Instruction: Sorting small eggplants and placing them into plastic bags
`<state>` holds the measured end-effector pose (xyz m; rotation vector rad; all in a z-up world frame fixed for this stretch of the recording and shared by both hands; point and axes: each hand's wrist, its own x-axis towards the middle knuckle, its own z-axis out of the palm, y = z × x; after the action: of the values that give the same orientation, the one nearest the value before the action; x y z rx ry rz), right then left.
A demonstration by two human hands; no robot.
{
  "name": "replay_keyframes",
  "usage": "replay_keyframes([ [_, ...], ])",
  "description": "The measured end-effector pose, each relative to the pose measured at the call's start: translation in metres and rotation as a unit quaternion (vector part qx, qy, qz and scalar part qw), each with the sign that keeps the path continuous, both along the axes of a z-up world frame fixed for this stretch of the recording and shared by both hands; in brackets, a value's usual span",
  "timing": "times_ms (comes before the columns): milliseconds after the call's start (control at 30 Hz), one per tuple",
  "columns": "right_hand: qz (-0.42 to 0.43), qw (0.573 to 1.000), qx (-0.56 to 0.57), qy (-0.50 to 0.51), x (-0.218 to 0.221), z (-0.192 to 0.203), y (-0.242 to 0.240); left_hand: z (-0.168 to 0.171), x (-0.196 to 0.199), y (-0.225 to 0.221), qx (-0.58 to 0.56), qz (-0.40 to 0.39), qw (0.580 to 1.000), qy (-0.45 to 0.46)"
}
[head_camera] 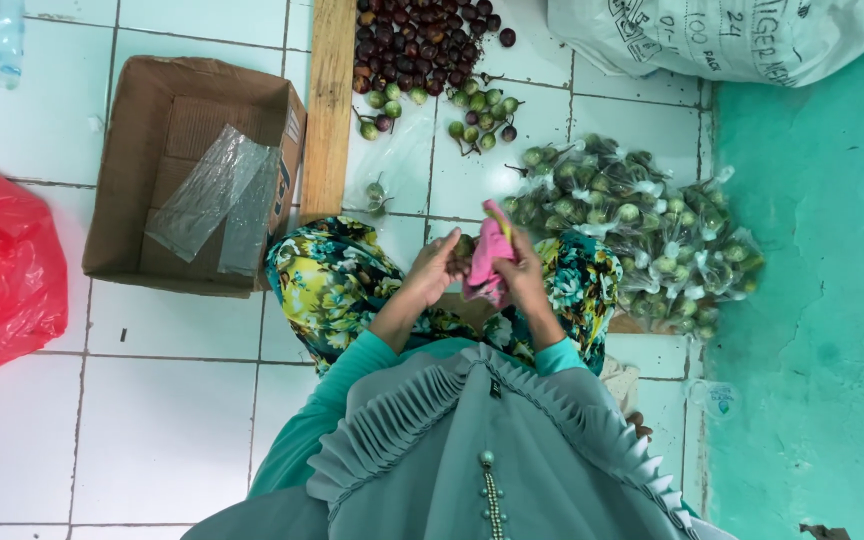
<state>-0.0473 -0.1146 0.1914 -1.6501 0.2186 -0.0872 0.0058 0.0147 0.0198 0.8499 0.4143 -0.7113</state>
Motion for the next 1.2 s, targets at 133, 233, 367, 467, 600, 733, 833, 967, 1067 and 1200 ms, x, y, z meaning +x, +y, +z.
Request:
replay_keyframes([
  [133, -0.031, 0.997, -0.025, -0.067, 0.002, -0.165, -0.019, -0.005, -0.012, -0.013, 0.078, 0.001, 0.997, -0.018],
  [233, -0.055, 0.995, -0.022, -0.077, 0.006, -0.160, -0.012, -0.003, -0.014, -0.007, 0.105, -0.018, 0.994, -0.022],
  [367, -0.103, 0.993, 0.009, -0.052, 0.007, -0.136, 0.003, 0.001, -0.014, -0.010, 0.068, 0.018, 0.998, -0.001],
  [467, -0.170, 0.982, 0.077, 0.003, 0.007, -0.103, 0.013, -0.026, -0.013, -0.015, 0.064, 0.025, 0.998, 0.012],
  [600, -0.275, 0.955, 0.097, 0.051, 0.011, -0.136, -0.029, -0.041, -0.005, 0.008, 0.060, 0.038, 0.994, 0.088],
  [733, -0.061, 0.912, -0.375, 0.154, 0.000, -0.173, -0.067, -0.059, -0.002, 0.011, 0.039, -0.014, 0.993, 0.110],
  [833, 0.019, 0.927, -0.370, 0.051, 0.005, -0.148, -0.036, -0.050, 0.004, -0.003, 0.032, -0.043, 0.992, 0.116],
  [967, -0.031, 0.997, 0.016, 0.072, 0.020, -0.149, -0.013, -0.094, 0.008, -0.022, 0.110, -0.099, 0.986, 0.073],
  [1067, -0.109, 0.988, 0.071, 0.078, 0.028, -0.165, -0.017, -0.042, 0.031, -0.005, 0.193, -0.198, 0.960, -0.042],
  [1200, -0.170, 0.976, 0.107, 0.080, 0.032, -0.241, -0.052, -0.040, 0.113, -0.004, 0.480, -0.270, 0.784, -0.286],
])
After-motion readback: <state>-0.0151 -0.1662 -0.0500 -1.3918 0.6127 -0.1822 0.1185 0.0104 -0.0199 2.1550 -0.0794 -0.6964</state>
